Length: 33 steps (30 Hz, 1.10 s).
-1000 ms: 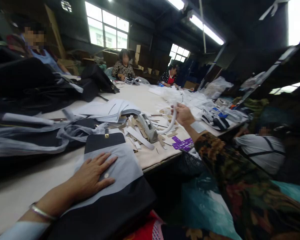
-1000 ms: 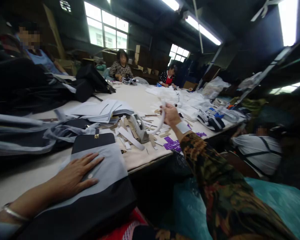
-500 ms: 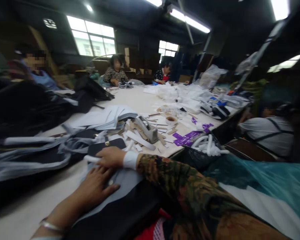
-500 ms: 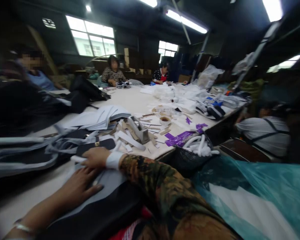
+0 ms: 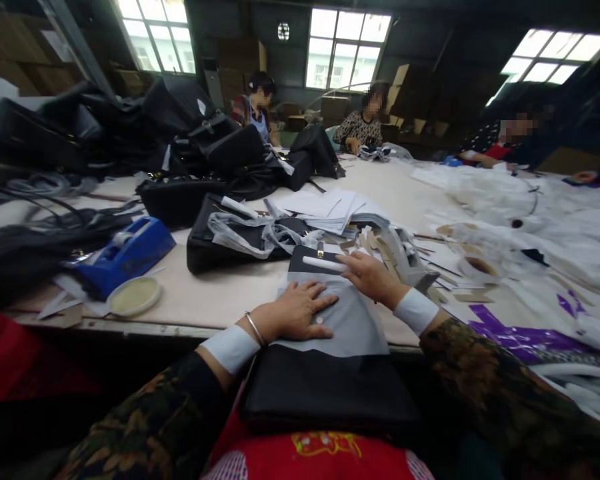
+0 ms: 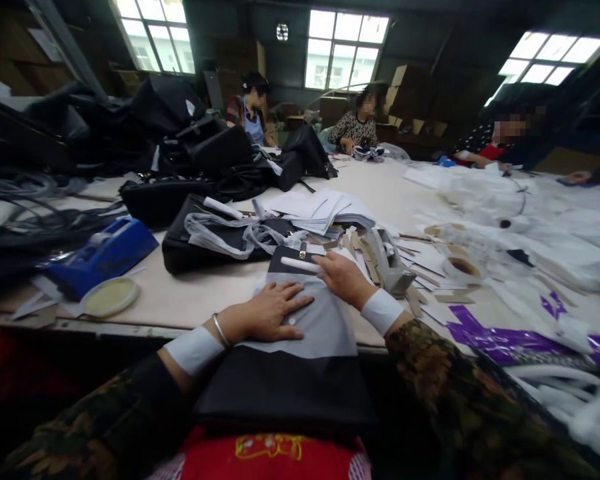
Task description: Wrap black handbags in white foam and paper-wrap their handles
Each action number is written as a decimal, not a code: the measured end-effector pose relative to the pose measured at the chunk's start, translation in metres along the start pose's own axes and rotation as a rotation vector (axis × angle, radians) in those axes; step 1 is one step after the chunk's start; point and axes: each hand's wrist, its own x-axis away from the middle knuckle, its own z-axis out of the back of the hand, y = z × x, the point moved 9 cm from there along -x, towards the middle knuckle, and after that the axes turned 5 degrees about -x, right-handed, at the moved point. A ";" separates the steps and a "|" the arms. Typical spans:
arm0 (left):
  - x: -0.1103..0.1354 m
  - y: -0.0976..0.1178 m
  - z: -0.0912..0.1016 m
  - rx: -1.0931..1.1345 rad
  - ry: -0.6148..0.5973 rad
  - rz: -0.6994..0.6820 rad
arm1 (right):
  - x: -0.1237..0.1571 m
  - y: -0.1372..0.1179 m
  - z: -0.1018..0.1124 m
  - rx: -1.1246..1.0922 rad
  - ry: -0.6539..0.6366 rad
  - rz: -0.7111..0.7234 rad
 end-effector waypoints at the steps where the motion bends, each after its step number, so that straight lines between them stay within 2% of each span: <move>1: 0.001 0.000 0.001 -0.004 0.011 -0.004 | -0.010 -0.007 0.005 0.020 0.021 0.001; 4: 0.003 0.002 0.004 -0.021 0.035 -0.012 | -0.041 -0.028 -0.002 -0.019 -0.059 0.006; 7: 0.004 0.005 0.009 -0.044 0.064 -0.004 | -0.060 -0.041 -0.036 -0.100 -0.196 0.020; 11: 0.005 0.008 0.015 -0.069 0.105 0.002 | -0.060 -0.030 -0.078 -0.157 -0.251 0.007; 14: 0.007 0.010 0.017 -0.085 0.131 0.006 | -0.052 -0.017 -0.088 -0.191 -0.248 0.000; 19: 0.009 0.008 0.019 -0.108 0.178 0.039 | -0.031 -0.015 -0.078 -0.258 -0.277 0.049; 23: 0.006 0.007 0.016 -0.107 0.144 0.033 | -0.011 -0.007 -0.065 -0.332 -0.227 0.028; 25: 0.005 0.007 0.016 -0.104 0.127 0.026 | 0.000 0.010 -0.054 -0.352 -0.166 -0.035; 30: 0.003 0.005 0.016 -0.089 0.089 0.043 | 0.035 0.072 -0.014 -0.345 0.016 -0.248; 33: 0.001 0.004 0.014 -0.089 0.062 0.049 | 0.051 0.090 0.008 -0.340 0.108 -0.335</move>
